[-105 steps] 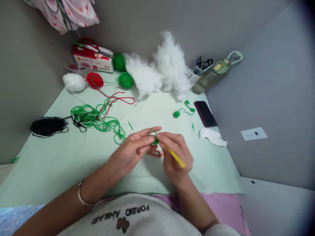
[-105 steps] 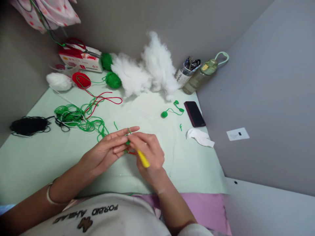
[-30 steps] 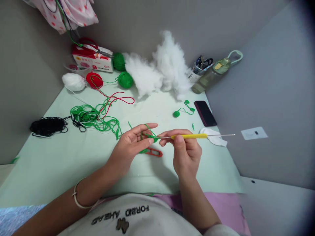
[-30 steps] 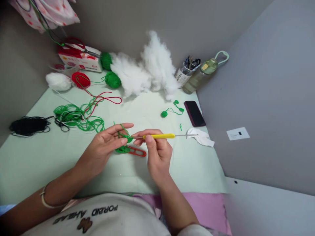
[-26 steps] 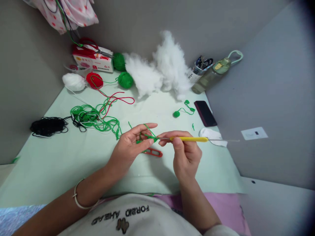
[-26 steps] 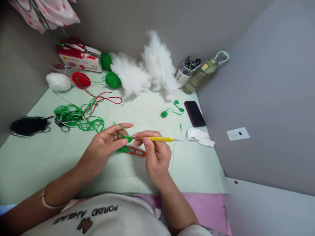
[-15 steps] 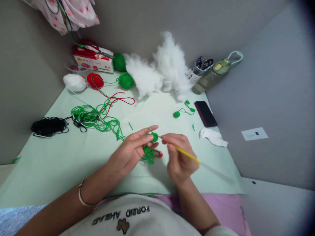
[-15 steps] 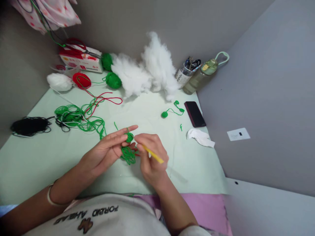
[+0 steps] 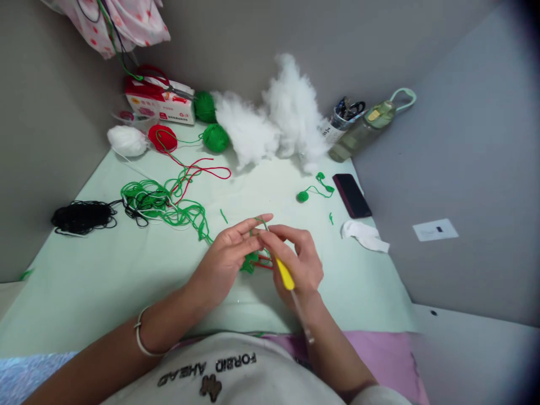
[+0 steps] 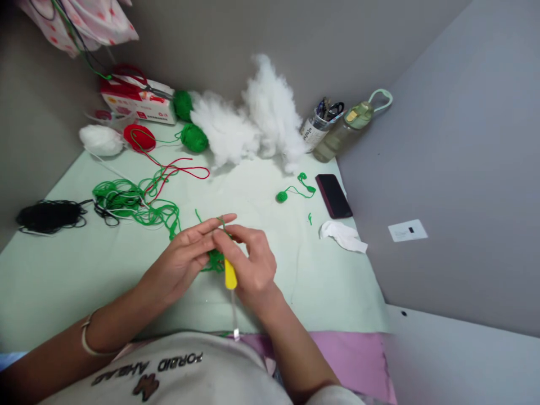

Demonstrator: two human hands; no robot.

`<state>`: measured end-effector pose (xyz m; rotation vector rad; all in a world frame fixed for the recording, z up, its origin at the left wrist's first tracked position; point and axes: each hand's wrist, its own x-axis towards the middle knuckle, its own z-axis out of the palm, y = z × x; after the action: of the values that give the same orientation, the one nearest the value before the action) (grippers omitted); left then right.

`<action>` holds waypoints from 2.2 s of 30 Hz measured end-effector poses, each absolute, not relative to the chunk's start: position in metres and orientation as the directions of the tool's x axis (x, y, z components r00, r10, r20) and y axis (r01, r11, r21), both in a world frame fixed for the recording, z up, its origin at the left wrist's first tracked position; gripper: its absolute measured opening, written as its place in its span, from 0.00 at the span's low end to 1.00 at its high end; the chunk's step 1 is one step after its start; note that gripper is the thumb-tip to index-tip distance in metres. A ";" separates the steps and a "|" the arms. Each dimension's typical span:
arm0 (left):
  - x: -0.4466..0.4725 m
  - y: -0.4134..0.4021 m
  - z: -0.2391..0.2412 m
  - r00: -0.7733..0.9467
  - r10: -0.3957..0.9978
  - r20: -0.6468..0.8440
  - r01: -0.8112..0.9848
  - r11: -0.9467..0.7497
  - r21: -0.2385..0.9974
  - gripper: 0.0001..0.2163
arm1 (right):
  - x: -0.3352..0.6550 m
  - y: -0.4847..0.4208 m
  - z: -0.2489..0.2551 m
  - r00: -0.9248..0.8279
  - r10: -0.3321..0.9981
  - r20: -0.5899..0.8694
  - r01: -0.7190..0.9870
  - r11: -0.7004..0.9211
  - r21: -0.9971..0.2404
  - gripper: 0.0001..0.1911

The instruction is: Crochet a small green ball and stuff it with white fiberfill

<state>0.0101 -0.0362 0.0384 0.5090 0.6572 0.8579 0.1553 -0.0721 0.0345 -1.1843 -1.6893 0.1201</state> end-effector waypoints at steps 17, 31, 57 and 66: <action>0.010 -0.035 0.045 0.346 0.894 -0.285 -0.505 0.434 0.746 0.11 | 0.154 -0.070 0.043 0.230 0.848 0.477 0.226 0.430 -0.874 0.11; 0.010 -0.032 0.051 0.378 0.857 -0.351 -0.472 0.504 0.723 0.15 | 0.156 -0.067 0.044 0.304 0.840 0.449 0.186 0.410 -0.893 0.09; 0.008 -0.028 0.037 0.507 0.771 -0.384 -0.546 0.633 0.549 0.08 | 0.162 -0.065 0.045 0.361 0.846 0.393 0.109 0.381 -0.918 0.10; 0.010 -0.027 0.042 0.518 0.767 -0.378 -0.546 0.637 0.544 0.05 | 0.163 -0.064 0.040 0.328 0.857 0.398 0.138 0.373 -0.917 0.10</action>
<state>0.0101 -0.0269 0.0424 0.3827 0.6404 0.8115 0.1626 -0.0636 0.0399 -1.1061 -1.1577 0.6240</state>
